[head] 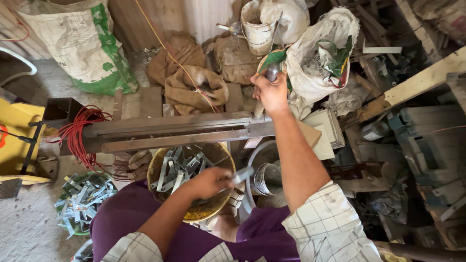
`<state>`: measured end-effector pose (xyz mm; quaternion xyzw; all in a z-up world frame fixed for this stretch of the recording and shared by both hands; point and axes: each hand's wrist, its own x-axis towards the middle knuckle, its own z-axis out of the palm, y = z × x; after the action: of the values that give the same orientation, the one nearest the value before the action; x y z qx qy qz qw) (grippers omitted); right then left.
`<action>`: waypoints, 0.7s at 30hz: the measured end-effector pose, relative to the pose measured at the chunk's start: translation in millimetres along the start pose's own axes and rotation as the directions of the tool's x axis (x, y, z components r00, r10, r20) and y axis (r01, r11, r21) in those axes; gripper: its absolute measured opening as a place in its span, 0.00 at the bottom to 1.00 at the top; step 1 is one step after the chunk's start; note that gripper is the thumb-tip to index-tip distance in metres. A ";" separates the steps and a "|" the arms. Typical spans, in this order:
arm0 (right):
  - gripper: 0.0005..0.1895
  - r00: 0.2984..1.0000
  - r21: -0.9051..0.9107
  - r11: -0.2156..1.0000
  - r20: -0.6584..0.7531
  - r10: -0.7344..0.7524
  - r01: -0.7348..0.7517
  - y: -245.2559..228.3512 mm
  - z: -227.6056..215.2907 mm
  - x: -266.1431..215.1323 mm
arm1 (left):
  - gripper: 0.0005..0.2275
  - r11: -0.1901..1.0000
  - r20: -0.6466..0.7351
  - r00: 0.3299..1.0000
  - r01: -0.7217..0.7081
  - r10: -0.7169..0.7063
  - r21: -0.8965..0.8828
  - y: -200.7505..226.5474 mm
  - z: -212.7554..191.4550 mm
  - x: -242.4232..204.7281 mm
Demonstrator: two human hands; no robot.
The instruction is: The person repeatedly picks up small metal pieces from a yellow bowl and strikes them with a hammer on a metal bar. The person continues this repetitive action throughout the clip.
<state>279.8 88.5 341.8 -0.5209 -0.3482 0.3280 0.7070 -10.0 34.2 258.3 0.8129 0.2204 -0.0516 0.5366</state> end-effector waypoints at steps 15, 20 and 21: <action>0.08 0.999 0.011 0.999 0.007 -0.034 0.034 5.7 0.0 2.2 | 0.08 0.587 -0.308 0.949 -0.289 0.070 -0.757 -14.5 52.3 38.8; 0.09 1.000 -0.003 1.000 -0.002 -0.017 0.017 3.9 -0.7 0.8 | 0.18 0.420 -0.148 0.930 0.007 -0.337 -0.908 -14.5 65.4 38.4; 0.09 1.000 0.002 1.000 0.005 -0.020 0.020 4.1 0.2 0.5 | 0.17 0.484 -0.140 0.943 0.025 -0.302 -0.875 -18.3 68.2 37.1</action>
<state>279.5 90.0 337.9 -0.5160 -0.3549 0.3223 0.7099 26.1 -9.7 202.3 0.4094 0.3656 0.1274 0.8261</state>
